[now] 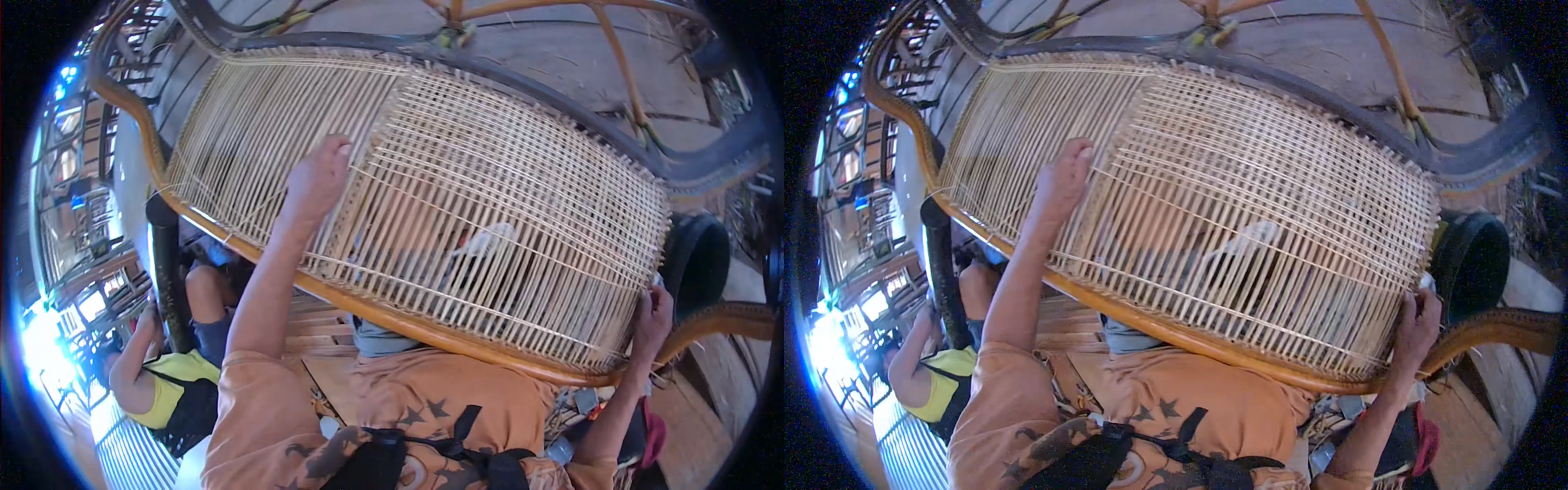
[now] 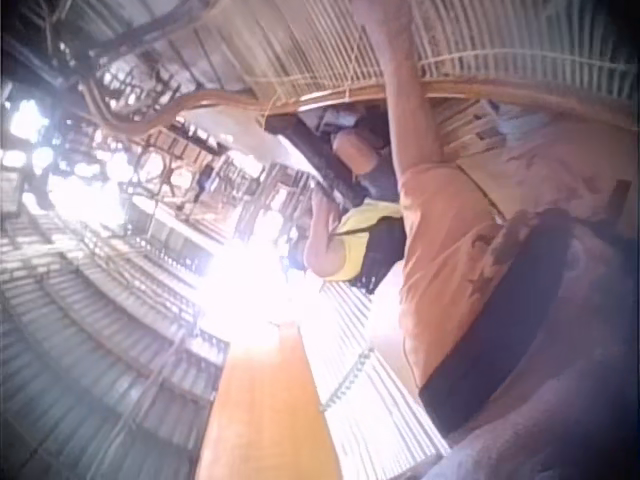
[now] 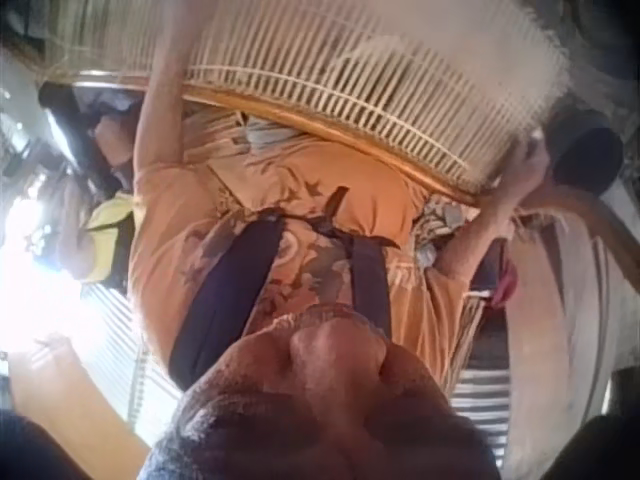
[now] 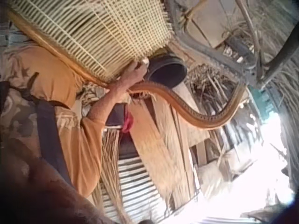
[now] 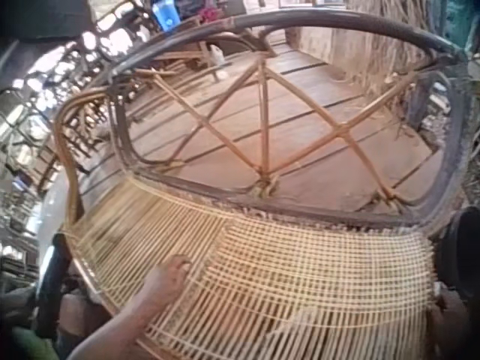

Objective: The person is weaving thin bamboo or rattan strips into a wooden furniture frame to create a seat or backrest.

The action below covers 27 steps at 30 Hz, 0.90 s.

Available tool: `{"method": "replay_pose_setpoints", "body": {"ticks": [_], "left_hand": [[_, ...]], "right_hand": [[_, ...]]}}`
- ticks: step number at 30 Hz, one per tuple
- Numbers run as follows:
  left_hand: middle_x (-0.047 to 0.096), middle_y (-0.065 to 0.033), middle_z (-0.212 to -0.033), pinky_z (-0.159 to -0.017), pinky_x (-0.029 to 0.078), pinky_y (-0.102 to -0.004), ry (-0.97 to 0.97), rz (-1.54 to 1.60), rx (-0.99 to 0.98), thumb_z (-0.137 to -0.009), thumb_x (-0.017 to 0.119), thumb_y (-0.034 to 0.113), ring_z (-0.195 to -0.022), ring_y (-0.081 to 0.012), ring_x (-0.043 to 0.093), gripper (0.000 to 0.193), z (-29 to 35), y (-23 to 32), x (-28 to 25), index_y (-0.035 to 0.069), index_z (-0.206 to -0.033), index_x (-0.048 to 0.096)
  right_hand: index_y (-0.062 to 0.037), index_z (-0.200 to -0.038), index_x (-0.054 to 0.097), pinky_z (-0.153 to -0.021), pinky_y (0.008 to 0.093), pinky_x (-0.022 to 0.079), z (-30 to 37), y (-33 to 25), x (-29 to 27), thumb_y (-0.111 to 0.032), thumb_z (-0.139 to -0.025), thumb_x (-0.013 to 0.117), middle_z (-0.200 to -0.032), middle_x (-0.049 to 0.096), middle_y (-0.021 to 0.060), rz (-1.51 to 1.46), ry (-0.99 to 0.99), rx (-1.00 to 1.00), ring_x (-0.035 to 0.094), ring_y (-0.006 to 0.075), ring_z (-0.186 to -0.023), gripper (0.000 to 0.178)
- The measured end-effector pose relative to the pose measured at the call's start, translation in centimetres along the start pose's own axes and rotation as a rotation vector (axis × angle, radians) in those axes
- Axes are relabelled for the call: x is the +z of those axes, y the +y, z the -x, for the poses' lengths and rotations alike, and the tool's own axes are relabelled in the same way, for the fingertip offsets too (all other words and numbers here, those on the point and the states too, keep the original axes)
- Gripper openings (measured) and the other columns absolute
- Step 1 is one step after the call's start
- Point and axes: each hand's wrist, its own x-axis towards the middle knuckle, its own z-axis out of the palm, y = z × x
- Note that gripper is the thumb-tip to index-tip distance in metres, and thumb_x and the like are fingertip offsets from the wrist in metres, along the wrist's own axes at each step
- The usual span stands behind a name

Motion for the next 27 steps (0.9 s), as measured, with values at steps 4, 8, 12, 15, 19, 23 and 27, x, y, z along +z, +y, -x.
{"method": "replay_pose_setpoints", "body": {"ticks": [4, 8, 12, 15, 19, 23, 27], "left_hand": [[0.068, -0.018, -0.091, -0.069, 0.051, -0.0481, 0.014, 0.074, -0.043, -0.095, 0.055, 0.03, -0.082, -0.0395, 0.066, 0.027, -0.2, 1.1, 0.6, 0.011, -0.113, 0.055], [0.068, -0.0147, -0.088, -0.066, 0.051, -0.0468, 0.151, -0.029, -0.015, -0.094, 0.056, 0.03, -0.077, -0.0377, 0.066, 0.023, -1.3, 0.8, 2.3, 0.015, -0.111, 0.056], [0.068, -0.0178, -0.1, -0.077, 0.05, -0.05, 0.083, -0.09, -0.244, -0.097, 0.049, 0.035, -0.09, -0.0394, 0.066, 0.028, -1.9, -1.0, 4.0, 0.017, -0.117, 0.057], [0.069, -0.0159, -0.103, -0.077, 0.05, -0.0495, 0.233, -0.095, -0.132, -0.097, 0.046, 0.034, -0.091, -0.0382, 0.067, 0.03, -2.5, -1.4, 4.2, 0.017, -0.119, 0.056], [0.069, -0.0141, -0.105, -0.079, 0.051, -0.0458, 0.167, -0.312, -0.212, -0.097, 0.046, 0.031, -0.093, -0.0356, 0.067, 0.031, -2.4, -0.7, 3.4, 0.013, -0.12, 0.057], [0.069, -0.0141, -0.106, -0.079, 0.051, -0.0443, 0.159, -0.28, -0.285, -0.096, 0.048, 0.031, -0.093, -0.0348, 0.067, 0.032, -2.6, -1.5, 3.3, 0.011, -0.118, 0.058], [0.069, -0.0153, -0.106, -0.079, 0.051, -0.0425, 0.229, -0.18, -0.192, -0.095, 0.049, 0.031, -0.092, -0.0342, 0.067, 0.034, -3.3, -3.7, 4.0, 0.007, -0.116, 0.061]], "right_hand": [[0.0028, -0.109, 0.061, -0.083, 0.0341, 0.048, 0.1, -0.4, 0.9, -0.016, -0.092, 0.064, -0.101, 0.062, 0.013, -0.04, 0.063, 0.066, 0.06, 0.0233, -0.09, 0.025], [0.0022, -0.108, 0.062, -0.084, 0.0343, 0.047, 0.2, -0.7, 1.3, -0.017, -0.091, 0.064, -0.101, 0.062, 0.0137, -0.106, 0.072, 0.172, 0.06, 0.024, -0.092, 0.026], [0.0014, -0.103, 0.063, -0.083, 0.0353, 0.047, 0.2, -0.7, 1.7, -0.017, -0.09, 0.066, -0.096, 0.062, 0.0144, -0.033, 0.158, 0.021, 0.06, 0.0256, -0.089, 0.023], [0.0012, -0.096, 0.062, -0.08, 0.0354, 0.047, 0.2, -0.7, 1.9, -0.017, -0.089, 0.066, -0.092, 0.061, 0.0146, -0.106, 0.163, 0.096, 0.059, 0.0263, -0.085, 0.02], [-0.001, -0.09, 0.062, -0.076, 0.0344, 0.048, 0.5, -1.0, 1.9, -0.014, -0.086, 0.069, -0.084, 0.062, 0.0119, -0.195, 0.196, 0.05, 0.059, 0.0247, -0.078, 0.015], [-0.0016, -0.088, 0.063, -0.075, 0.032, 0.048, 0.3, -1.3, 2.0, -0.012, -0.085, 0.07, -0.083, 0.062, 0.0099, -0.199, 0.208, 0.049, 0.059, 0.0202, -0.077, 0.014], [-0.0014, -0.088, 0.063, -0.073, 0.0305, 0.047, 0.0, -1.3, 1.7, -0.011, -0.083, 0.071, -0.083, 0.062, 0.009, -0.34, 0.143, 0.189, 0.058, 0.019, -0.074, 0.014]]}}
